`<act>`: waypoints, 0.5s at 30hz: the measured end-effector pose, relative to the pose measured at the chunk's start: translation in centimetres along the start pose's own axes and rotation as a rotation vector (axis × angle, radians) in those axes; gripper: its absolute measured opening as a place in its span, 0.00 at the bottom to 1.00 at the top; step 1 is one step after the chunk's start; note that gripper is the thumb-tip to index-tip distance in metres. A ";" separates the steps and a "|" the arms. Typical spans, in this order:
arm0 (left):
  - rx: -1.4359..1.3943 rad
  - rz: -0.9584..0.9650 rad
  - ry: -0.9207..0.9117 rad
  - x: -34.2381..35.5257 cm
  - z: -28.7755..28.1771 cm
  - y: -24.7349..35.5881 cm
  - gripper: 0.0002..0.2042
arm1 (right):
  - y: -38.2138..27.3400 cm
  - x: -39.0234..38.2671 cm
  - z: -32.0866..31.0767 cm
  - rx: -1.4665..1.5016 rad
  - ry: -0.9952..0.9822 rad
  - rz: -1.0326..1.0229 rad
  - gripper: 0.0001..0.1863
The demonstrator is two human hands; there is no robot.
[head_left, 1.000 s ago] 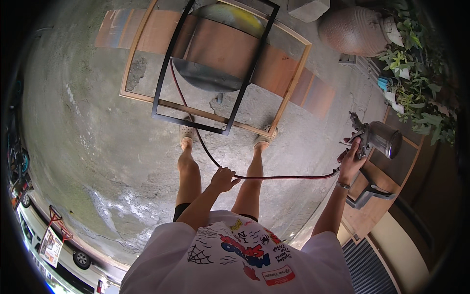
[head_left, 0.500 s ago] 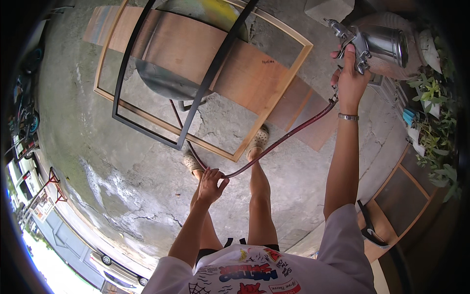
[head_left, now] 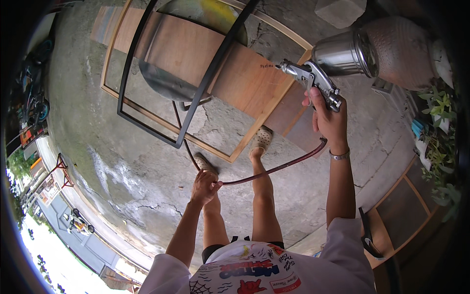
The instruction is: The person uses a spray gun to apply paint to multiple rectangular frames placed on the floor. They move around the frames to cover different sides, then pick up and reposition the frames to access additional surfaces before placing them back down.
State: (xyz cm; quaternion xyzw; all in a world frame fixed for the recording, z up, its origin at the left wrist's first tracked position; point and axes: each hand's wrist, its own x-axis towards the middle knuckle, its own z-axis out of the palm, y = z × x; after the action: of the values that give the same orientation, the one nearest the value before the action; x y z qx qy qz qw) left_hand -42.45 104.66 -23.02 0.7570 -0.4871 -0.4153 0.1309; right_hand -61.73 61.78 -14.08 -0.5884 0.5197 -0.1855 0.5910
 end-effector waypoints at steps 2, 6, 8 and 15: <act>-0.025 -0.010 0.026 0.6 0.5 0.8 0.19 | -1.0 3.8 0.2 -0.033 0.106 -0.040 0.23; -0.071 -0.029 0.087 2.3 1.3 2.2 0.18 | -1.6 10.9 -0.1 0.094 0.315 -0.110 0.23; -0.070 -0.052 0.097 3.1 1.0 3.0 0.18 | -2.0 12.5 0.0 0.130 0.395 -0.171 0.22; -0.037 -0.069 0.035 1.5 1.0 0.7 0.23 | 0.0 10.4 0.9 0.077 0.433 -0.172 0.23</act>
State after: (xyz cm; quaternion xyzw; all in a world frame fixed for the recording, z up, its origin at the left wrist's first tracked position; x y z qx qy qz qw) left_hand -43.39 103.24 -23.99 0.7780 -0.4506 -0.4151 0.1392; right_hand -56.95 53.56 -18.36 -0.5541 0.5749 -0.3765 0.4698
